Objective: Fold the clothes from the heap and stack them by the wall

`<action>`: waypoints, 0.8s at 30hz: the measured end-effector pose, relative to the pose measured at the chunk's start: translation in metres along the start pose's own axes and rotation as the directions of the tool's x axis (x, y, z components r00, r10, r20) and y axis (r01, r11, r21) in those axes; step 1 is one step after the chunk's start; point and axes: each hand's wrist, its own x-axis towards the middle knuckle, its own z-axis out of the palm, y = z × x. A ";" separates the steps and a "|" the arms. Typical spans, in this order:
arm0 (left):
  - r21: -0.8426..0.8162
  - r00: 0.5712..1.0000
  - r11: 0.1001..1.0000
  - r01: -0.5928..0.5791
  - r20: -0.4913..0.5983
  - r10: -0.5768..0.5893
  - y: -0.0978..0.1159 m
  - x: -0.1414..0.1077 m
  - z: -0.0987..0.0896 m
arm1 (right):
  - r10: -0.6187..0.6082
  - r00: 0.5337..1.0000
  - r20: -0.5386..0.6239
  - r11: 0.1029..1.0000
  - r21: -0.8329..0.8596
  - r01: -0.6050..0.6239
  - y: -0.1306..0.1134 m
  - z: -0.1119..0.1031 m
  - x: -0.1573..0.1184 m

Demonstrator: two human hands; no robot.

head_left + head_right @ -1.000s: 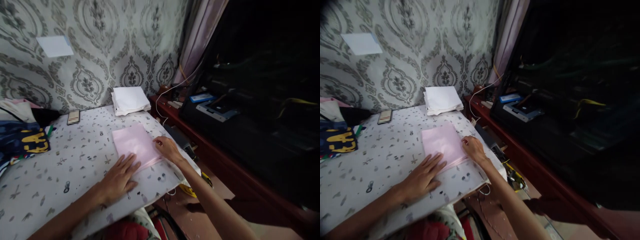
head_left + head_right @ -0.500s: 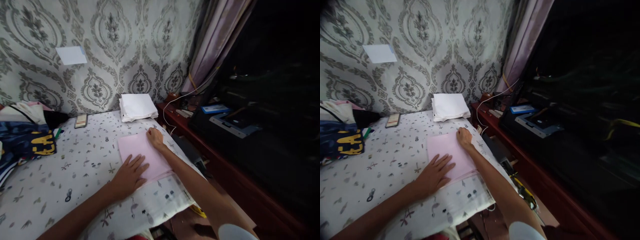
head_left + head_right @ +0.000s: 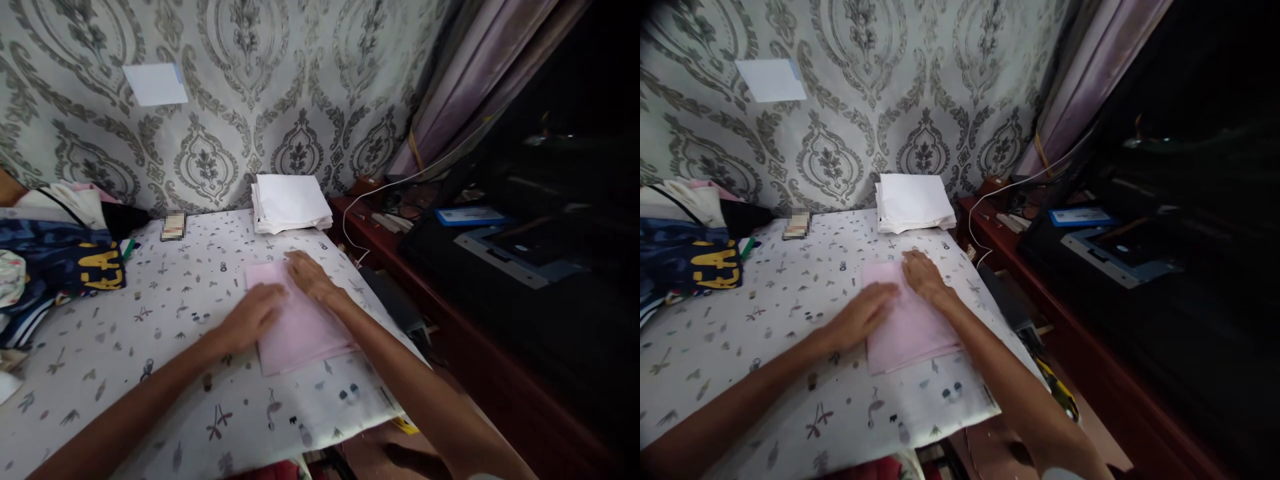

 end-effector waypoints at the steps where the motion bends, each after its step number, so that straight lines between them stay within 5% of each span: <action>1: -0.026 0.992 0.996 0.081 -0.097 -0.083 -0.015 0.008 -0.007 | -0.012 0.999 0.031 1.000 -0.005 0.012 -0.001 0.005 -0.003; 3: -0.063 0.947 0.967 0.246 -0.199 -0.253 -0.046 0.022 -0.020 | 0.024 0.999 0.037 0.999 -0.025 -0.023 0.001 0.015 -0.007; 5: -0.164 0.911 0.916 0.365 -0.138 -0.388 -0.072 0.033 -0.027 | 0.064 0.998 0.004 0.997 -0.034 -0.064 0.005 0.022 -0.008; 8: -0.315 0.903 0.865 0.389 -0.052 -0.425 -0.092 0.042 -0.027 | 0.083 0.996 -0.022 0.996 -0.027 -0.084 0.009 0.026 -0.008; 12: -0.261 0.928 0.906 0.333 -0.079 -0.364 -0.094 0.049 -0.019 | 0.068 0.997 -0.032 0.997 -0.035 -0.069 0.011 0.027 -0.007; 19: 0.312 0.942 0.889 0.334 -0.145 -0.303 -0.087 0.054 -0.013 | 0.031 0.998 -0.058 0.999 -0.014 -0.032 0.012 0.027 -0.010; 24: 0.370 0.931 0.854 0.365 -0.167 -0.325 -0.070 0.048 -0.016 | 0.033 0.998 -0.060 0.999 -0.005 -0.033 0.013 0.028 -0.009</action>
